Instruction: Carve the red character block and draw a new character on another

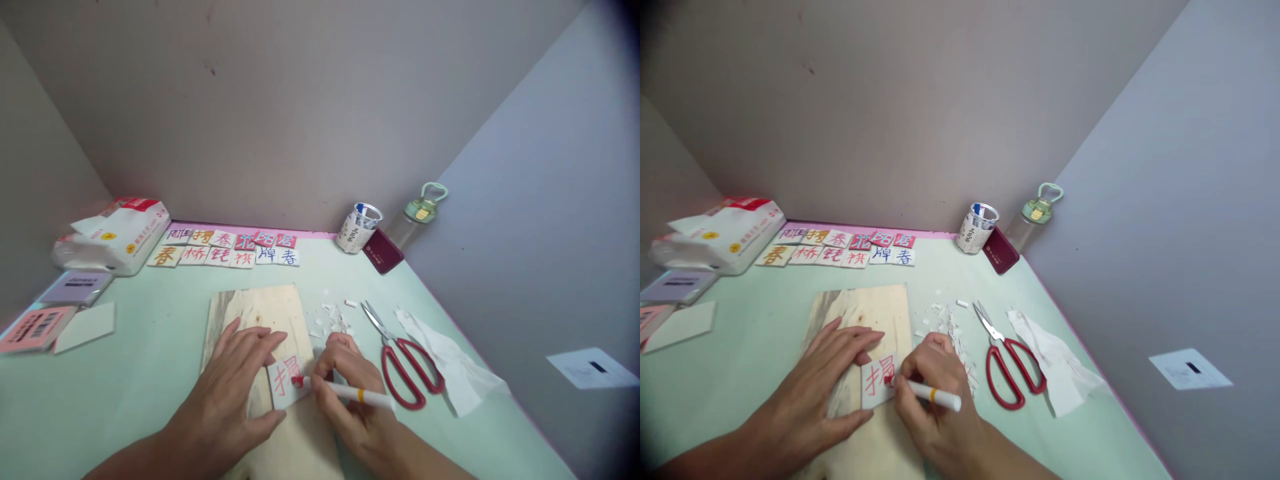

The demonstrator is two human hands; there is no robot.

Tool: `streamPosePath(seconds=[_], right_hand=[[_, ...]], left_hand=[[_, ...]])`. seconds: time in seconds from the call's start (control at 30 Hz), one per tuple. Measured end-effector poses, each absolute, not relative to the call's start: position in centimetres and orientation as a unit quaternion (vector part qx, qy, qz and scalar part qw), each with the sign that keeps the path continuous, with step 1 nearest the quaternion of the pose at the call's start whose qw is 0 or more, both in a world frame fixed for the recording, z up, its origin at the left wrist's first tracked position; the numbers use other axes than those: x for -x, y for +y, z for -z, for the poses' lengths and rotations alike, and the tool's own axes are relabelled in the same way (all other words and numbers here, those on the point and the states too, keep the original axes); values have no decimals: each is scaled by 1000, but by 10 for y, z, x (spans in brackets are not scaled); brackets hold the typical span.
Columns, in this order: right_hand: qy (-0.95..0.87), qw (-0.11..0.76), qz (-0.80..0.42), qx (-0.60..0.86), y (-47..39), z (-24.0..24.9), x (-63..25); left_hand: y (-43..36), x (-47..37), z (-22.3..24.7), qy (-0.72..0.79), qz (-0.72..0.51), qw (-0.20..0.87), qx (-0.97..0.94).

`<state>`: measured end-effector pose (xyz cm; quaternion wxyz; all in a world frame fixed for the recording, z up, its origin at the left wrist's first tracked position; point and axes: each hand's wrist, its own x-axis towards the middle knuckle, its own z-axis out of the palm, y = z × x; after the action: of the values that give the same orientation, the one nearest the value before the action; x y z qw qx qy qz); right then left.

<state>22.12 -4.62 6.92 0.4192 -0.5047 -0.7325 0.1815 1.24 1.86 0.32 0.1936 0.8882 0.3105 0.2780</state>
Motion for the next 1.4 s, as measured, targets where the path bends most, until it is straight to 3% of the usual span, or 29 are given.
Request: streamPosePath(seconds=[0.27,1.4], right_hand=[[-747,390,-183,507,-48,-75,-220],[-728,430,-156,512,-46,-68,-220]], left_hand=[[18,-13,-3,305,-290,191,-887],[19,-14,-3,309,-286,189,-887]])
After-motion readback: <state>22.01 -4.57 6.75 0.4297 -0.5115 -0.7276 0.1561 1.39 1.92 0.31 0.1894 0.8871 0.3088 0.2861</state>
